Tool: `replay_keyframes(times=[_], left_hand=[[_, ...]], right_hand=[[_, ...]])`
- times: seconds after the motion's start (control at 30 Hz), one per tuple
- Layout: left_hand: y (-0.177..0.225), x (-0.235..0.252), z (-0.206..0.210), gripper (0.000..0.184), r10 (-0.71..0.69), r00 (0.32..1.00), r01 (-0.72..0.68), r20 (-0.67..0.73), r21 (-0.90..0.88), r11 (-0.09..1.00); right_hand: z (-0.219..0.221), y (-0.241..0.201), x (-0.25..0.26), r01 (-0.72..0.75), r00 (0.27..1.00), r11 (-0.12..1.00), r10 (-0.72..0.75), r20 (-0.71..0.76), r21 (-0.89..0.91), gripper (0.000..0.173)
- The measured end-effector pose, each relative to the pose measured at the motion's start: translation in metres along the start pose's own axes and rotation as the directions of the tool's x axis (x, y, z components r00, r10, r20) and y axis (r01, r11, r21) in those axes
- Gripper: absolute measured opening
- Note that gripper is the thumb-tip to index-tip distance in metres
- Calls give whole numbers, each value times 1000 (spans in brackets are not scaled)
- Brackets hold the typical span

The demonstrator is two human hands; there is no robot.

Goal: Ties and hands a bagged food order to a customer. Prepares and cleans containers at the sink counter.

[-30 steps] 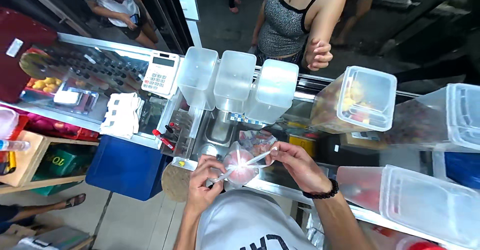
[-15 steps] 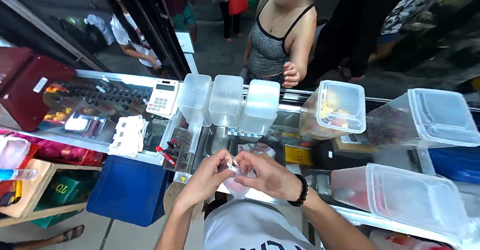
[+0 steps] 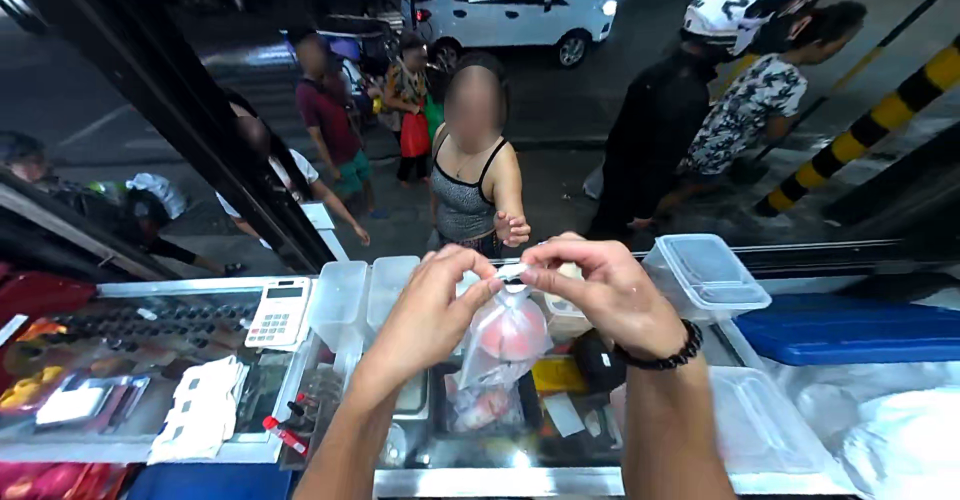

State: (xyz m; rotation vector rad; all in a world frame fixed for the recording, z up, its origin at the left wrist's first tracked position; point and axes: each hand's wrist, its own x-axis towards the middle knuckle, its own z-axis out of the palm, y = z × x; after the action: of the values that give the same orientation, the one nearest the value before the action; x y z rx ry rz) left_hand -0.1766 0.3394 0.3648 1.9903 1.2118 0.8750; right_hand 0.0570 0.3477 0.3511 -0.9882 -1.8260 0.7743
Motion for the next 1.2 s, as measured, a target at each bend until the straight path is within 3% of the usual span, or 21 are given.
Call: replay_keyframes(times=[0.17,0.4,0.53,0.83,1.2], left_hand=[[-3,80,30,9,-8,998,-3,-69,-156,988],[-48,162,57,22,-83,989,96,-124,102,990],[-80,199,74,21,-121,980,141,-157,126,982],[-111,226,88,23,-216,953,244,-213,116,963],[-119,237,96,18,-263,936,288,-235,82,954]], right_hand=[[-34,30,40,-136,984,989,141,-108,51,11],[-34,99,100,-295,948,955,296,-119,32,17],[-37,137,127,-378,925,921,371,-84,-89,23],[-36,173,161,-356,933,920,360,-10,-162,21],[-39,191,166,-365,931,926,366,-9,-92,17]])
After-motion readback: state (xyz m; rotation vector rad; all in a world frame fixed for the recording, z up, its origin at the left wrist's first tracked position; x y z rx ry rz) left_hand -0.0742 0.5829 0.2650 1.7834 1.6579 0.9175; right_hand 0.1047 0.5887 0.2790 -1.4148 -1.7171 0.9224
